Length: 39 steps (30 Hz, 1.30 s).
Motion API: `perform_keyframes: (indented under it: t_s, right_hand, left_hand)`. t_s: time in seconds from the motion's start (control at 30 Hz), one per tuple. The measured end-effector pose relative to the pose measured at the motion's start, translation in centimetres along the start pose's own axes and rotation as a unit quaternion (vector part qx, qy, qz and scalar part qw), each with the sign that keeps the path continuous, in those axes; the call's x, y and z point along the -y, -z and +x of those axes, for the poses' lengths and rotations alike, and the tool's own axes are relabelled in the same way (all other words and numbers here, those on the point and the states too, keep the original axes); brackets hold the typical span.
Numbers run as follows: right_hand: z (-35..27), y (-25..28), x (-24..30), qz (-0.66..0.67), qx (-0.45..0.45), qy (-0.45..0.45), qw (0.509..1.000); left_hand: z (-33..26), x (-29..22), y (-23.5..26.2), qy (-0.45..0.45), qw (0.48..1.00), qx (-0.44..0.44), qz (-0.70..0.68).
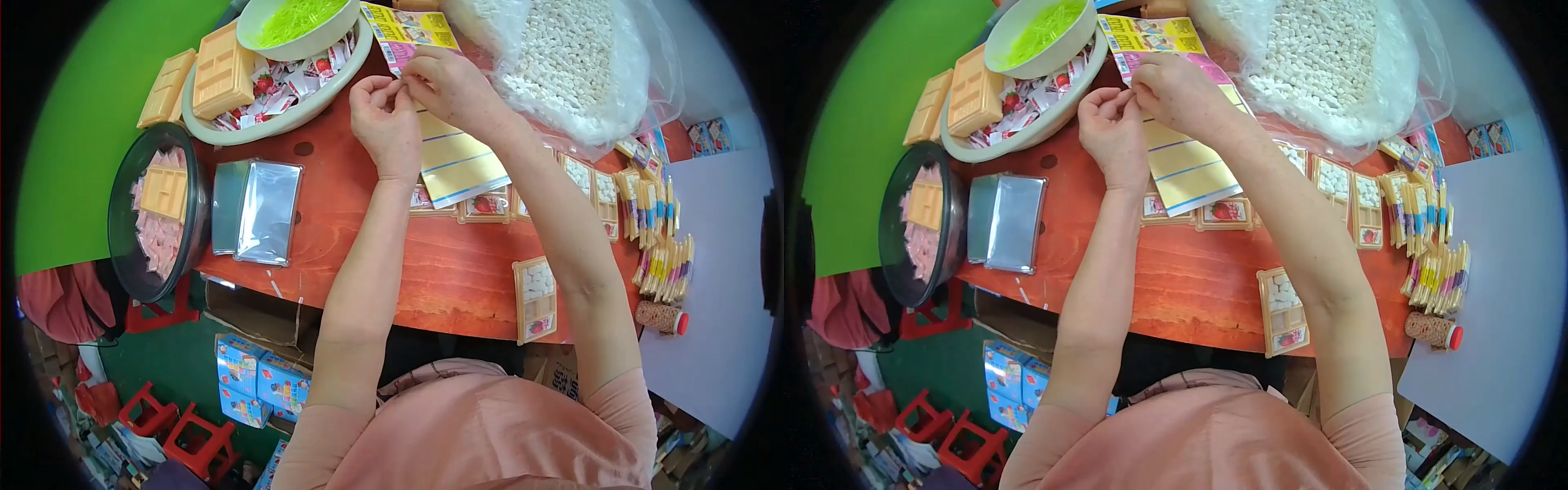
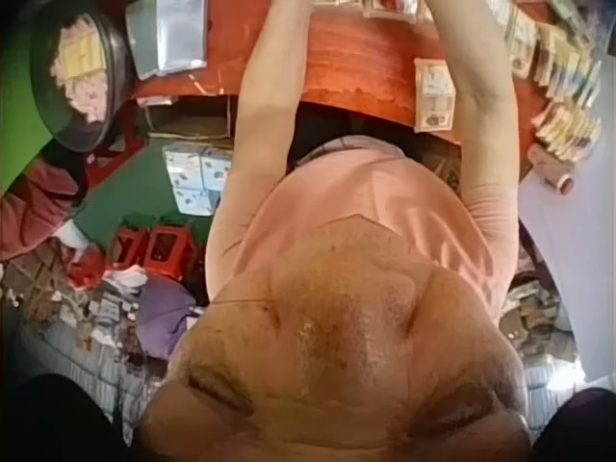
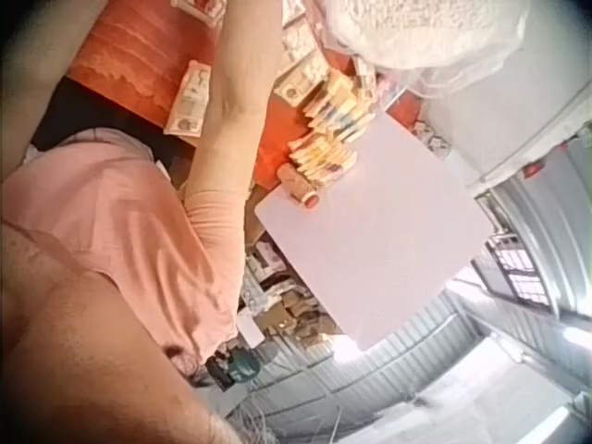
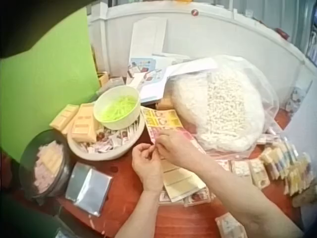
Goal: Packaging small white toy components into yellow plastic trays and sealing them with adhesive labels.
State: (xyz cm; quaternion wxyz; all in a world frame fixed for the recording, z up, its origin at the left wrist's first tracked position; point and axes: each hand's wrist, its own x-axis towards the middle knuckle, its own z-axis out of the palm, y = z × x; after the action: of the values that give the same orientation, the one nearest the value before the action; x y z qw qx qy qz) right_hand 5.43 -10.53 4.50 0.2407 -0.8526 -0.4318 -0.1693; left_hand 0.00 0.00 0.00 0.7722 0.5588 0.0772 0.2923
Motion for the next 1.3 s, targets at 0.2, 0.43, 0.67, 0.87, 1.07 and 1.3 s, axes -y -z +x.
perform_keyframes:
  t_s: [0.2,0.43,0.67,0.87,1.07,1.3]
  right_hand:
    - [-1.2,-1.2,-2.0,0.076,-0.135,-0.128,0.980]
    - [-7.3,8.4,-8.9,0.343,-0.416,-0.361,0.761]
    - [-15.1,17.9,-3.4,0.393,-0.606,-0.284,0.630]
    - [-18.5,16.8,9.6,-0.035,-0.530,-0.224,0.817]
    - [-22.6,10.8,17.6,-0.181,-0.276,-0.056,0.942]
    - [-28.4,12.3,20.1,-0.174,-0.265,-0.169,0.933]
  left_hand:
    - [-1.0,0.0,-0.4,0.017,1.000,-0.019,0.017]
    - [0.1,1.5,0.1,0.084,0.991,-0.107,0.008]
    - [0.8,2.7,1.8,-0.009,0.992,-0.117,0.037]
    - [-5.3,-4.3,0.7,-0.062,0.969,-0.064,0.232]
    - [-21.0,-14.9,-1.4,0.266,0.927,0.194,-0.181]
    - [-24.4,-12.5,2.2,0.276,0.934,0.190,-0.127]
